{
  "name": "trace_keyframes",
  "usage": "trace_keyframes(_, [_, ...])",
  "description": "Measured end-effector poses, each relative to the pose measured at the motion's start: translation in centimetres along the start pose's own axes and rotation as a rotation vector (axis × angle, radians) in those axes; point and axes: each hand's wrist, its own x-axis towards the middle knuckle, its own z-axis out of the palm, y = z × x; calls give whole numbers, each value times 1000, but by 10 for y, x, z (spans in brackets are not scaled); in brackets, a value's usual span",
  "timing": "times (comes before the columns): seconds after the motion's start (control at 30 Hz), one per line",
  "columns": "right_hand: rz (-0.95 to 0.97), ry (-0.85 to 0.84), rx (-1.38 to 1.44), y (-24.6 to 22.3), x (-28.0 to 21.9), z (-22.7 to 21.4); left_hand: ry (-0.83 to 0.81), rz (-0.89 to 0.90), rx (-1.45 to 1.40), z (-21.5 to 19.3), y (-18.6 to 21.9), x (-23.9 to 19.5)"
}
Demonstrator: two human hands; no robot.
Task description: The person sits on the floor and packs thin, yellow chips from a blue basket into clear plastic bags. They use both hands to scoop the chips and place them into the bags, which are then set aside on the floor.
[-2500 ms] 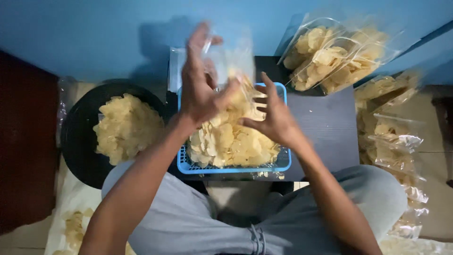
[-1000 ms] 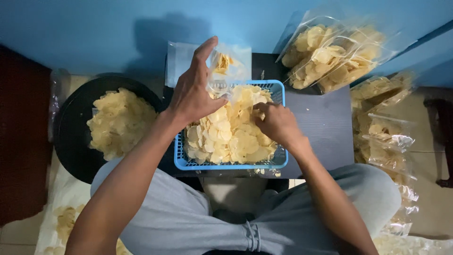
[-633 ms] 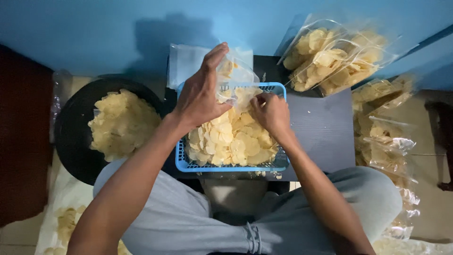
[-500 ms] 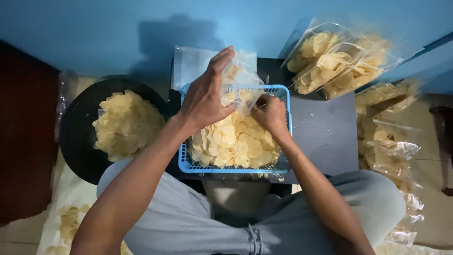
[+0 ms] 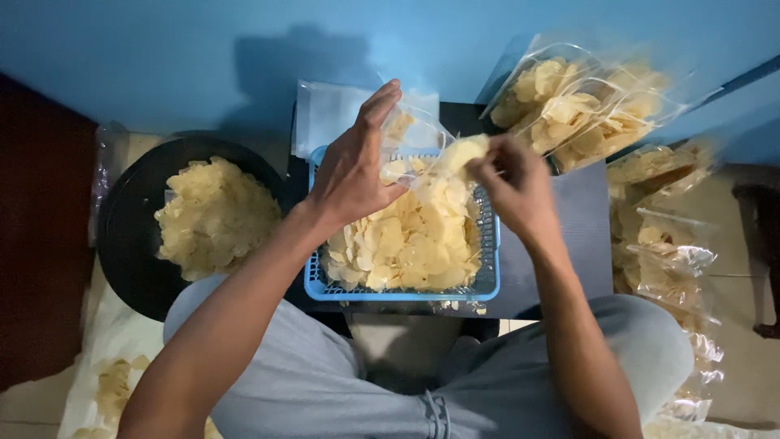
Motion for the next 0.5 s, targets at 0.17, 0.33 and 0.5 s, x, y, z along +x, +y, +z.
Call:
trace_keyframes(0.17, [-224, 305, 30, -69, -34, -10, 53, 3, 39, 3, 3, -1])
trace_keyframes(0.33, [-543, 290, -302, -102, -46, -4, 42, -112, -48, 2, 15, 5])
trace_keyframes(0.5, [-671, 285, -473, -128, -43, -16, 112, -171, -74, -16, 51, 13])
